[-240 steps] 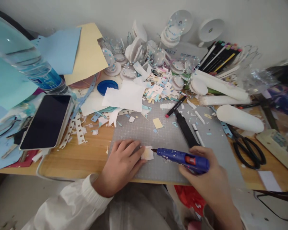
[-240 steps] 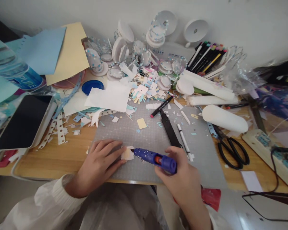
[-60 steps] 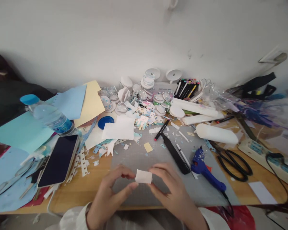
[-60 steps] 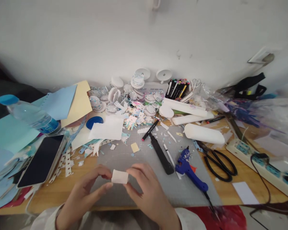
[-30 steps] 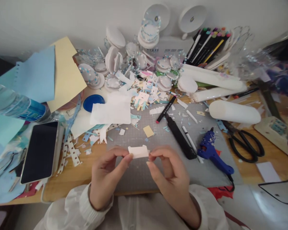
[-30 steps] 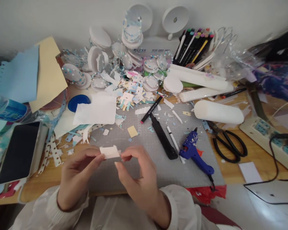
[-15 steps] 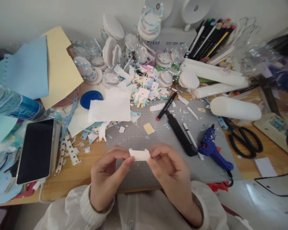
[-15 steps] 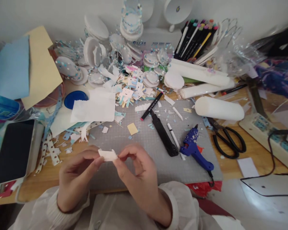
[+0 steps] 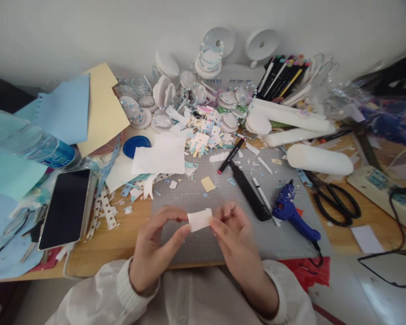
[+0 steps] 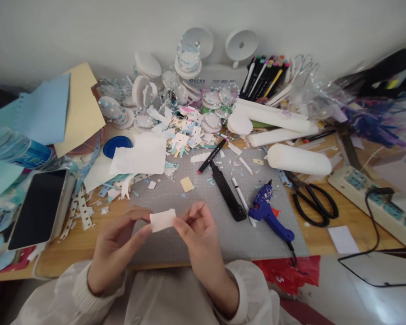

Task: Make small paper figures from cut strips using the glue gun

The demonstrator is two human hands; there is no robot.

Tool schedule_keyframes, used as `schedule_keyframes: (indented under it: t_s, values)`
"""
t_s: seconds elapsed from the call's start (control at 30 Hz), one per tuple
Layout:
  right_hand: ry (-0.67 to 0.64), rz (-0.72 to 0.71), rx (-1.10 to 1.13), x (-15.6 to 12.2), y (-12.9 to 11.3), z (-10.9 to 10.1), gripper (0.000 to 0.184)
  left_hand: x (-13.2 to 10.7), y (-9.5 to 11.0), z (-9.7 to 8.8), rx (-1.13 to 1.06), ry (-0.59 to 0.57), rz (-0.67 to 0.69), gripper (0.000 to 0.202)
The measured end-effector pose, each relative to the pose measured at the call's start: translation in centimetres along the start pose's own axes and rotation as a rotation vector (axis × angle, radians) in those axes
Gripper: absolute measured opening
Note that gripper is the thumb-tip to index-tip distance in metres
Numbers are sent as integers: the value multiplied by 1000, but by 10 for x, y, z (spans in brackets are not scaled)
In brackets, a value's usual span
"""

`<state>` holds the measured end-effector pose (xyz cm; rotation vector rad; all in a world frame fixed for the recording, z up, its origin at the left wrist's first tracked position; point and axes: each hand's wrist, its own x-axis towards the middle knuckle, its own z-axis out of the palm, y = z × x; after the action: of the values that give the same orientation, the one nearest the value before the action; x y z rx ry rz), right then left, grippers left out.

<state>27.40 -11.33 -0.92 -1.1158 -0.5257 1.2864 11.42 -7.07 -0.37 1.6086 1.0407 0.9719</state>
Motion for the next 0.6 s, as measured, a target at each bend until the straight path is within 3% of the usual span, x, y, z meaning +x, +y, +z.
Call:
schedule_keyframes:
  t_s: [0.1,0.17,0.33,0.6]
  values:
    - [40,9,22,-7,4,-8,40,2,0,-2,230,-37,150,39]
    - [49,-9,8,-12,8,-13,40,6,1,-3,372,-93,254,47]
    - [31,-97,-153,-20,16,-21,37,14,7,-5,587,-195,480,25]
    - [10,-185,-303,-13,11,-31,30,22,-9,-37,782,-160,511,25]
